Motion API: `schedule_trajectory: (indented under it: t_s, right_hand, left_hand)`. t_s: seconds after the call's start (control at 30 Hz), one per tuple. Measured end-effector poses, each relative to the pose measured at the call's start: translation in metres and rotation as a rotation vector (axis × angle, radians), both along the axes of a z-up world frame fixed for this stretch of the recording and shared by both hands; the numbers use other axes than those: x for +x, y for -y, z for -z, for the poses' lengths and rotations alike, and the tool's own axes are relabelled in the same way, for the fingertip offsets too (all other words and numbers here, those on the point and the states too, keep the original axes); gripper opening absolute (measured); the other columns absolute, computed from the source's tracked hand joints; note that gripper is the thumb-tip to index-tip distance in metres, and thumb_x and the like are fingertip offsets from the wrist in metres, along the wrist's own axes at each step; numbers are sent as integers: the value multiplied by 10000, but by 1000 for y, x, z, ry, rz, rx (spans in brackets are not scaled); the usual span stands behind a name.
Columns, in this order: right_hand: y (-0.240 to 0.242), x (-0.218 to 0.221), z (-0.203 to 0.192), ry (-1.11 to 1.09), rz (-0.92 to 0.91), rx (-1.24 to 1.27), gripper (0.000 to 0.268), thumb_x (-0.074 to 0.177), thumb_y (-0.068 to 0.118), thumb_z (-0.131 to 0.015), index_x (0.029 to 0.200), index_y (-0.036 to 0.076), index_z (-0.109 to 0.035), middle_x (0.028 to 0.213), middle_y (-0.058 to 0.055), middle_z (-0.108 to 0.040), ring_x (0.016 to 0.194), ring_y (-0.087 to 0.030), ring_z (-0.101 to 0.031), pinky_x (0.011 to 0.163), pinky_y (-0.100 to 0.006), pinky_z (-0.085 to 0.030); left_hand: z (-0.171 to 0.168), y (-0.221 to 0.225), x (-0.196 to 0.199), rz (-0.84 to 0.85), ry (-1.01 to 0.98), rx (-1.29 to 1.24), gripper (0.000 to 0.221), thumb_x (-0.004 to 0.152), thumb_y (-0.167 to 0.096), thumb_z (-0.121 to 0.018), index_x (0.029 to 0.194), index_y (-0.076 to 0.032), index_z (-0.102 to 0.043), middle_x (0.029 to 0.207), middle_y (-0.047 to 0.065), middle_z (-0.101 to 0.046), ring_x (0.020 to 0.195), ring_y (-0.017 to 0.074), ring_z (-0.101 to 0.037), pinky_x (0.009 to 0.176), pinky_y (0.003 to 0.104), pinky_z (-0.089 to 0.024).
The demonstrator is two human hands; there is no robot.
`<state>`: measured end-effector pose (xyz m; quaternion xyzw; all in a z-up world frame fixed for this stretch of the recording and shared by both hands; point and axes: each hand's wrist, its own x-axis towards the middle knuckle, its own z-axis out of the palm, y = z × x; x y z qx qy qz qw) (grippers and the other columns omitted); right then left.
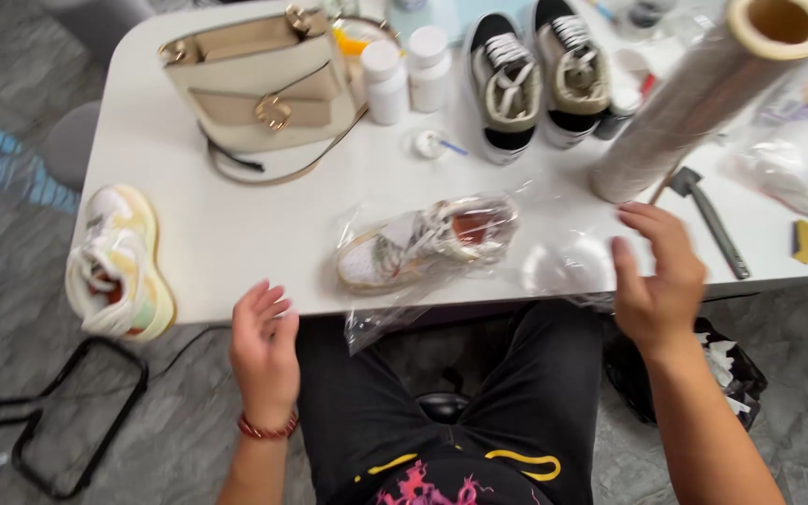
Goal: Wrap a sneaker in plastic film.
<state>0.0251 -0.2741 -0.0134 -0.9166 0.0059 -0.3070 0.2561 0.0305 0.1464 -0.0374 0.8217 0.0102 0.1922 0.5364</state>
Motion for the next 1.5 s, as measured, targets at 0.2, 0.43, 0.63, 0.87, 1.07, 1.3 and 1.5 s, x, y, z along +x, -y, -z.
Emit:
schedule_trajectory:
  t_s: [0.2, 0.43, 0.63, 0.87, 1.07, 1.3, 1.5]
  right_hand:
    - [-79, 33, -33, -311, -365, 73, 566, 922, 256, -745, 1437, 63, -609, 1564, -172, -537, 1149, -358, -673, 892, -402, -541]
    - [-79, 39, -28, -257, -365, -15, 587, 828, 304, -820, 1345, 83, -654, 1498, -185, -570, 1225, -345, -658, 850, -382, -564]
    - [-68, 43, -22, -285, -380, 8, 547, 843, 275, -822, 1336, 86, -679, 1477, -148, -618, 1279, -308, -655, 999, -376, -532]
    - [-70, 43, -23, -350, -350, 46, 539, 843, 269, -812, 1341, 114, -680, 1498, -134, -606, 1280, -292, -659, 978, -363, -530]
    - [-70, 41, -27, -321, -385, -43, 516, 904, 270, -765, 1381, 106, -659, 1532, -137, -580, 1319, -325, -625, 1037, -383, -512]
    - [-74, 38, -31, -409, -350, -24, 555, 885, 323, -733, 1393, 124, -636, 1561, -145, -539, 1253, -331, -648, 904, -379, -532]
    - [-68, 38, -26, -339, -410, -134, 590, 911, 361, -714, 1428, 95, -610, 1576, -199, -508, 1335, -386, -579, 1085, -443, -460]
  left_hand:
    - [46, -21, 42, 120, -467, -510, 423, 964, -138, -542, 1343, 47, -563, 1245, 234, -685, 1043, 278, -718, 861, 354, -591]
    - [52, 1, 40, 229, -375, -411, 432, 957, -39, -511, 1371, 60, -585, 1345, 213, -672, 1159, 255, -710, 934, 349, -608]
    - [24, -6, 32, 253, -82, 168, 611, 827, -11, -736, 1410, -8, -554, 1355, 177, -635, 1206, 281, -673, 961, 360, -577]
    - [48, -15, 39, 255, 335, 494, 688, 720, -137, -909, 1333, -64, -605, 1310, 127, -618, 1224, 293, -599, 1038, 406, -538]
    - [50, -11, 45, 386, 739, 628, 366, 824, -188, -904, 1138, -199, -716, 1248, 35, -621, 1222, 224, -577, 1037, 373, -507]
    - [28, -2, 58, 602, 726, 445, 174, 820, -156, -847, 927, -144, -711, 1218, 32, -653, 1272, 262, -569, 1088, 470, -477]
    - [25, 10, 72, 653, 554, 297, 137, 843, -80, -801, 872, -97, -669, 1179, 59, -705, 1283, 285, -623, 1159, 524, -465]
